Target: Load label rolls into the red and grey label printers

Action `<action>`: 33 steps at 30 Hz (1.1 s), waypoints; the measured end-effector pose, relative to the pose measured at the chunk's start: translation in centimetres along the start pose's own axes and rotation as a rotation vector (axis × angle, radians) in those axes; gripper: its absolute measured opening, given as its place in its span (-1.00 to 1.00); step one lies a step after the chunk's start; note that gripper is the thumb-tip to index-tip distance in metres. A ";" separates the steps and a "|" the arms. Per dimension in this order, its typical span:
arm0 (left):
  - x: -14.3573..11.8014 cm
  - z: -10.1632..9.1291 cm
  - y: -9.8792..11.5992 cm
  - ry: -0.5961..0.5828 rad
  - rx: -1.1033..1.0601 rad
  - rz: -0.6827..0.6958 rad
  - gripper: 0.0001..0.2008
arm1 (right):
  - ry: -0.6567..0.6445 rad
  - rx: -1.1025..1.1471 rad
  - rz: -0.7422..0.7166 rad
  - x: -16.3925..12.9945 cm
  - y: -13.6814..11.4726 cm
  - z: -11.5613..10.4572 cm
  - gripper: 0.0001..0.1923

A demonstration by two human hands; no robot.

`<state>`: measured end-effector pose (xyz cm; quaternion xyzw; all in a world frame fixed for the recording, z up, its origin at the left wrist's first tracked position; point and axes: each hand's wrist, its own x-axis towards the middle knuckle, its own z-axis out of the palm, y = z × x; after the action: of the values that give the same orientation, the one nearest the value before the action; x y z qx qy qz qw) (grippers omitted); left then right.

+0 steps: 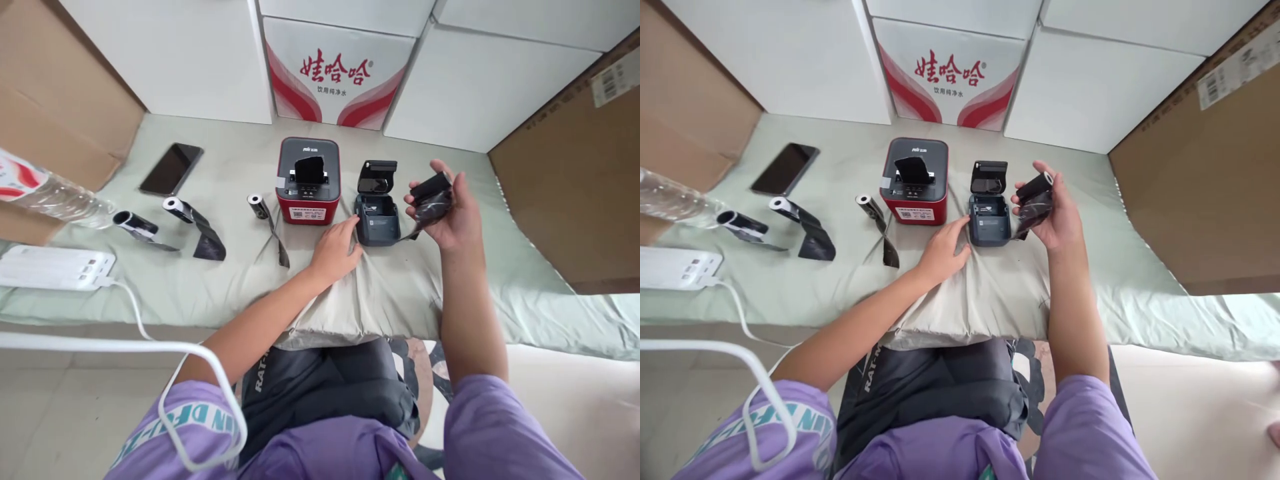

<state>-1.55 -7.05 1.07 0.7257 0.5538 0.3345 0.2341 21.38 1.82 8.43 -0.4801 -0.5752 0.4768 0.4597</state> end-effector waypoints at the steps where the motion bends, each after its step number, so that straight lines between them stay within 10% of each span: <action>1: 0.0 -0.1 0.0 -0.001 -0.003 -0.003 -0.39 | 0.001 -0.030 0.006 -0.2 -0.5 0.1 -0.43; 15: 0.1 -0.4 -0.2 -0.004 -0.016 -0.022 -0.44 | -0.024 -0.411 -0.361 0.3 2.6 1.8 -0.56; 22: 0.1 -0.3 -0.1 0.002 -0.002 -0.004 -0.45 | -0.040 -0.755 -0.379 0.7 2.8 4.2 -0.67; 33: 0.0 -0.3 -0.1 -0.012 0.015 -0.012 -0.47 | -0.103 -0.636 -0.332 1.9 4.3 4.5 -0.83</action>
<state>-1.84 -7.01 1.27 0.7262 0.5590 0.3245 0.2342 17.20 3.61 3.71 -0.4747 -0.7872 0.2163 0.3288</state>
